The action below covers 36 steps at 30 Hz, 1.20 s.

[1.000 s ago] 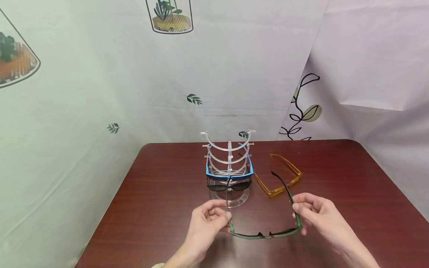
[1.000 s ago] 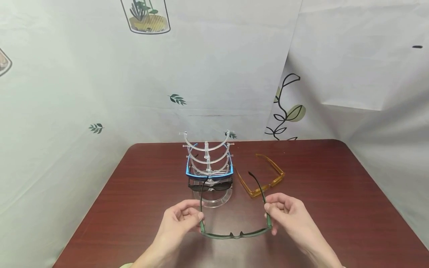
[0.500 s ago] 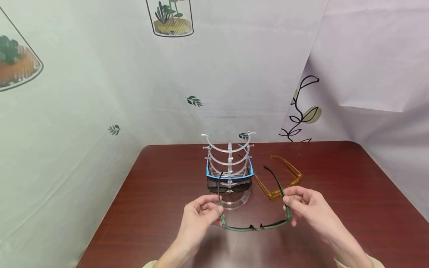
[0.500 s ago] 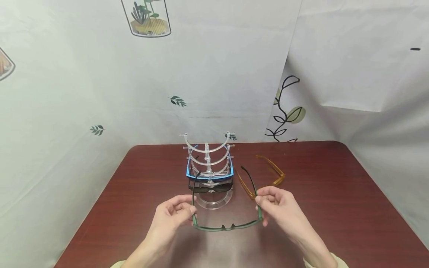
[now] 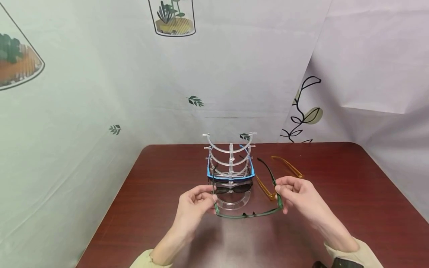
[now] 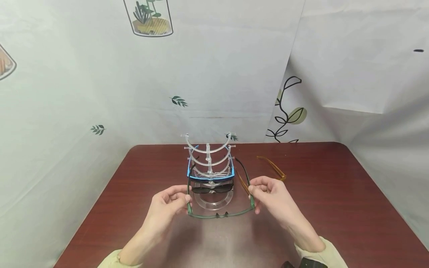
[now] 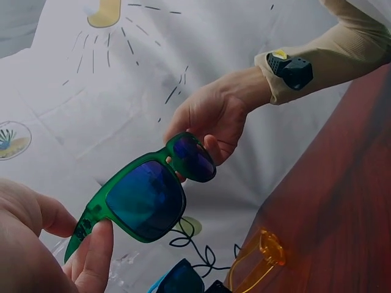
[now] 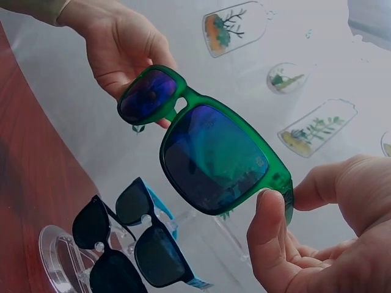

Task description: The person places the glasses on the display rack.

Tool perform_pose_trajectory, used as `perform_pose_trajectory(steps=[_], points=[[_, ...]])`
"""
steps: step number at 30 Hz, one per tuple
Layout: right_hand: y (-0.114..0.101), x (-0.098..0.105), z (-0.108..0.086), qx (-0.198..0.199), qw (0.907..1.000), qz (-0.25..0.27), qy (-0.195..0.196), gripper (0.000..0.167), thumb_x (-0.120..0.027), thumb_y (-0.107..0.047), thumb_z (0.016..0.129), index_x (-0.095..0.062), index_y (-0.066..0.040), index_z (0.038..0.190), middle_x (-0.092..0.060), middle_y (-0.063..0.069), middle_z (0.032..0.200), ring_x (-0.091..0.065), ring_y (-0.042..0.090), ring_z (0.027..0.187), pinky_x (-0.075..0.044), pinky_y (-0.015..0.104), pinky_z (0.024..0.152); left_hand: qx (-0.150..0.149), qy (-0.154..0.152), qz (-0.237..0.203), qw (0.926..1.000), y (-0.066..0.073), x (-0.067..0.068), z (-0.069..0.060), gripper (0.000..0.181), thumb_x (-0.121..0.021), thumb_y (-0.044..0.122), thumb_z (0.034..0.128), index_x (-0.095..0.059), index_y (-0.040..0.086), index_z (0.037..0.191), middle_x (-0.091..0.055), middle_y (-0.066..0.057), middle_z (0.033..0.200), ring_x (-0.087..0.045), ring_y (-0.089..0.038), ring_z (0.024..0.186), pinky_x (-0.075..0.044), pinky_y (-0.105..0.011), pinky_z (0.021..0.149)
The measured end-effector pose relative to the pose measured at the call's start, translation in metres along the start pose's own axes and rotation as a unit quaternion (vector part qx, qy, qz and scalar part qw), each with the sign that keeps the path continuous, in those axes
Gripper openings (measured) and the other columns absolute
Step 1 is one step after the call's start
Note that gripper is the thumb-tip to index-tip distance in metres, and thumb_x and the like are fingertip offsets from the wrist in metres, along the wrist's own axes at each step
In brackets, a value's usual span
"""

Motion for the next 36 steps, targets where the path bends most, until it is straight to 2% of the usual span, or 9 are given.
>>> perform_pose_trajectory(steps=[8,12,20,27,36], points=[[-0.005,-0.002,0.010,-0.002,0.9999,-0.014,0.002,0.029,-0.062,-0.004,0.096,-0.054,0.015,0.116,-0.061,0.014,0.078,-0.057,0.024,0.049,-0.058,0.036,0.061,0.005,0.015,0.007,0.9999,0.003,0.006,0.010,0.031,-0.067,-0.006,0.0834,-0.064,-0.011,0.114,-0.063,-0.005,0.074,-0.062,-0.016,0.063,-0.059,-0.031,0.062],[-0.005,-0.003,0.018,-0.005,0.9999,-0.015,0.002,0.030,-0.062,-0.006,0.096,-0.055,0.015,0.116,-0.061,0.011,0.076,-0.058,0.023,0.050,-0.058,0.035,0.061,0.005,0.022,0.009,0.9997,0.005,0.009,0.016,0.032,-0.067,-0.007,0.0832,-0.063,-0.012,0.115,-0.064,-0.007,0.075,-0.063,-0.016,0.064,-0.058,-0.029,0.062],[-0.002,-0.005,0.029,-0.021,0.9997,0.009,-0.006,0.032,-0.061,-0.005,0.097,-0.052,0.016,0.119,-0.060,0.009,0.078,-0.057,0.019,0.053,-0.057,0.034,0.055,0.004,0.025,0.019,0.9995,0.007,0.012,0.026,0.033,-0.067,-0.005,0.0851,-0.062,-0.014,0.117,-0.066,-0.009,0.078,-0.065,-0.015,0.066,-0.059,-0.028,0.062],[-0.007,-0.006,0.036,-0.021,0.9995,0.023,-0.005,0.033,-0.059,-0.006,0.097,-0.052,0.017,0.119,-0.058,0.009,0.082,-0.056,0.017,0.051,-0.056,0.031,0.054,0.011,0.034,0.029,0.9989,0.008,0.016,0.035,0.030,-0.066,-0.004,0.0877,-0.062,-0.014,0.116,-0.069,-0.013,0.083,-0.066,-0.016,0.067,-0.060,-0.032,0.065],[-0.007,-0.008,0.047,-0.033,0.9983,0.048,-0.003,0.032,-0.058,-0.005,0.098,-0.049,0.017,0.118,-0.057,0.008,0.079,-0.054,0.013,0.050,-0.055,0.027,0.051,0.010,0.032,0.014,0.9993,0.013,0.018,0.047,0.028,-0.065,-0.005,0.0882,-0.063,-0.015,0.114,-0.068,-0.010,0.081,-0.066,-0.016,0.067,-0.059,-0.028,0.063]])
Point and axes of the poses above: each hand's wrist, its own z-axis towards the middle knuckle, its own x-axis out of the back of the hand, y = z × x, the point moved 10 cm from there along z, towards the middle knuckle
